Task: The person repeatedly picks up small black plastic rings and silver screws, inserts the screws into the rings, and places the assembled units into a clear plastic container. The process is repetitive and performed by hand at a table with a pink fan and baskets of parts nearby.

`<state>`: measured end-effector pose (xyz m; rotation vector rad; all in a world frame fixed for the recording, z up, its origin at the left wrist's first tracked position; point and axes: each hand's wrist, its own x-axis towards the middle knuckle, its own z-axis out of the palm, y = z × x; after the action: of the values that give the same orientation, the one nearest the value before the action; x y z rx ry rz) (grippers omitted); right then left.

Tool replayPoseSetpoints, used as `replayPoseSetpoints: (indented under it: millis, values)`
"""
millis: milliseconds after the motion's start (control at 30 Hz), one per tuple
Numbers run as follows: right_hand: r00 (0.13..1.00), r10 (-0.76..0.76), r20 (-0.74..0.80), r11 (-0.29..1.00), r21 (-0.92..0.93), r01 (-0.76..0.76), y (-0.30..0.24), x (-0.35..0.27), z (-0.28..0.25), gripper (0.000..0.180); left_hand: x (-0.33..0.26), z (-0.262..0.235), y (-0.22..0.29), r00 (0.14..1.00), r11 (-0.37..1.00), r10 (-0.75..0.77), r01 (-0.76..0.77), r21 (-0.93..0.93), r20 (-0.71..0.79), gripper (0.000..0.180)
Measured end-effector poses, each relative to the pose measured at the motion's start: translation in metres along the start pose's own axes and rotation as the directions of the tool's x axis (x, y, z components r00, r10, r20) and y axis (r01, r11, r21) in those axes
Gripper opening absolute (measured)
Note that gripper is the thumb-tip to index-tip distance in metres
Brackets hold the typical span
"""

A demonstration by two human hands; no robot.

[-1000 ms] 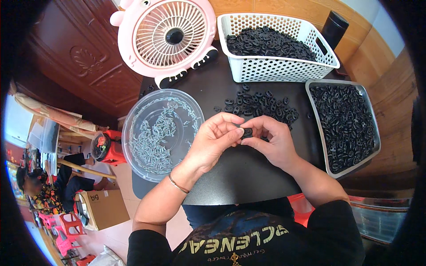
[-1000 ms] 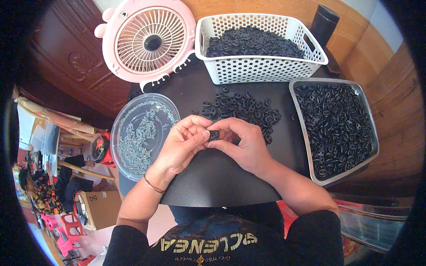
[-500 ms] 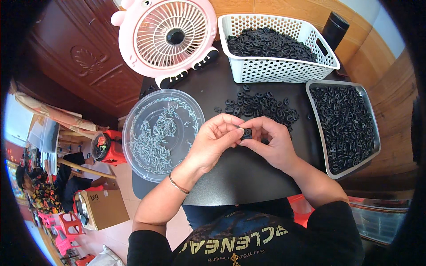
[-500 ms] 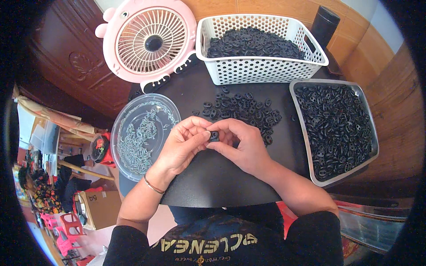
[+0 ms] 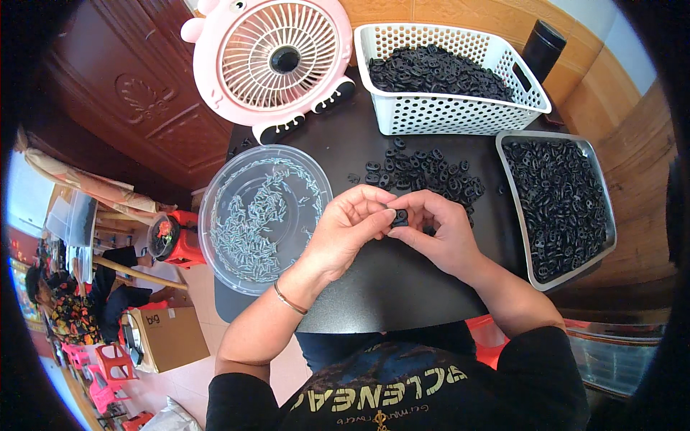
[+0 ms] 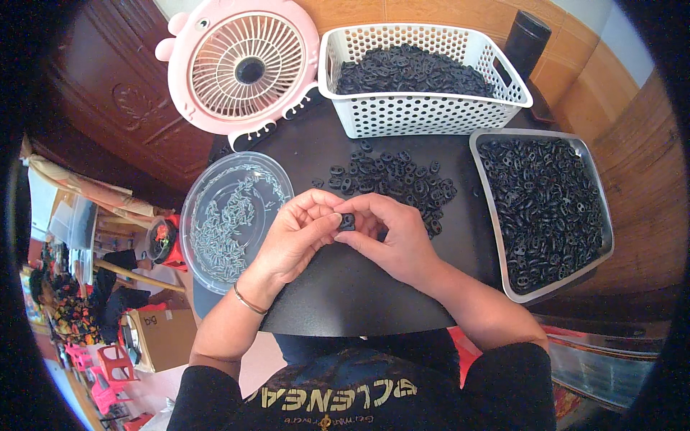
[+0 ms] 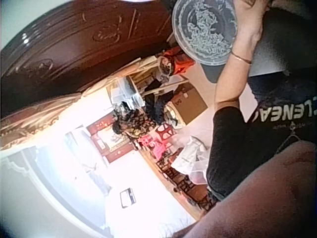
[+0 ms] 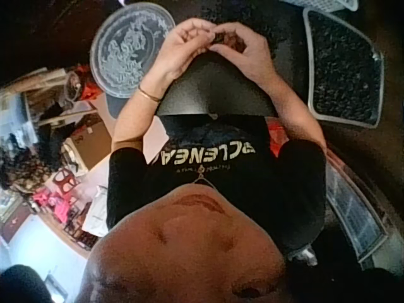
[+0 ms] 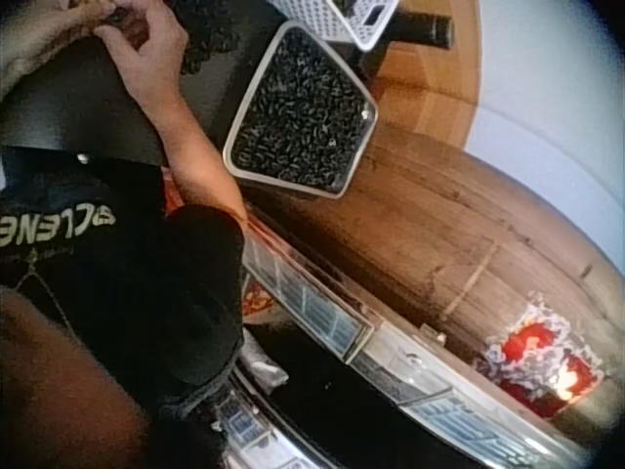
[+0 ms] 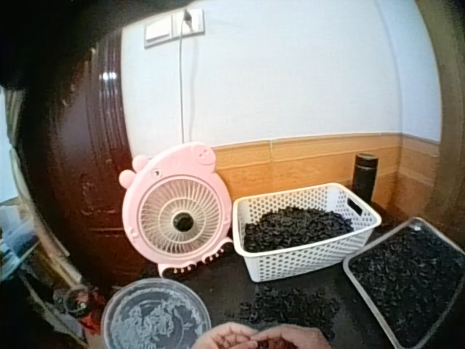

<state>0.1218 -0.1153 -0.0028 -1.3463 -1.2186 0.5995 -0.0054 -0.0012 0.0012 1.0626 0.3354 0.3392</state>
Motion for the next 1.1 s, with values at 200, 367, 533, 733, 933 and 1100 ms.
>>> replayPoseSetpoints:
  millis: [200, 367, 533, 733, 933, 1100]
  values:
    - [1.000, -0.005, 0.008, 1.000, 0.005, 0.005, 0.0038, -0.0008, 0.0009, 0.030, -0.0007, 0.0003, -0.0009, 1.000, 1.000, 0.010, -0.010, 0.009, -0.008, 0.013]
    - [1.000, 0.005, 0.007, 1.000, 0.013, -0.005, 0.0032, -0.0006, 0.0009, 0.031, -0.0009, 0.0013, 0.0004, 1.000, 0.999, 0.005, -0.004, 0.034, -0.013, 0.013]
    - [1.000, 0.003, 0.012, 1.000, 0.011, -0.003, 0.0025, -0.0007, 0.0007, 0.031, -0.0010, 0.0032, 0.0014, 1.000, 0.999, 0.002, -0.001, 0.039, -0.032, 0.013]
    - [1.000, 0.005, 0.022, 1.000, 0.020, -0.006, 0.0034, -0.0008, 0.0005, 0.032, -0.0012, 0.0020, 0.0004, 1.000, 0.999, 0.008, -0.008, 0.033, -0.015, 0.013]
    - [1.000, -0.018, 0.011, 1.000, -0.003, 0.018, 0.0051, -0.0011, 0.0007, 0.032, -0.0010, 0.0019, 0.0004, 1.000, 0.999, 0.007, -0.007, 0.038, -0.011, 0.013]
    - [1.000, -0.024, 0.012, 1.000, -0.008, 0.024, 0.0046, -0.0009, 0.0004, 0.032, -0.0015, -0.0003, 0.0008, 1.000, 0.999, -0.006, 0.006, 0.046, 0.012, 0.014]
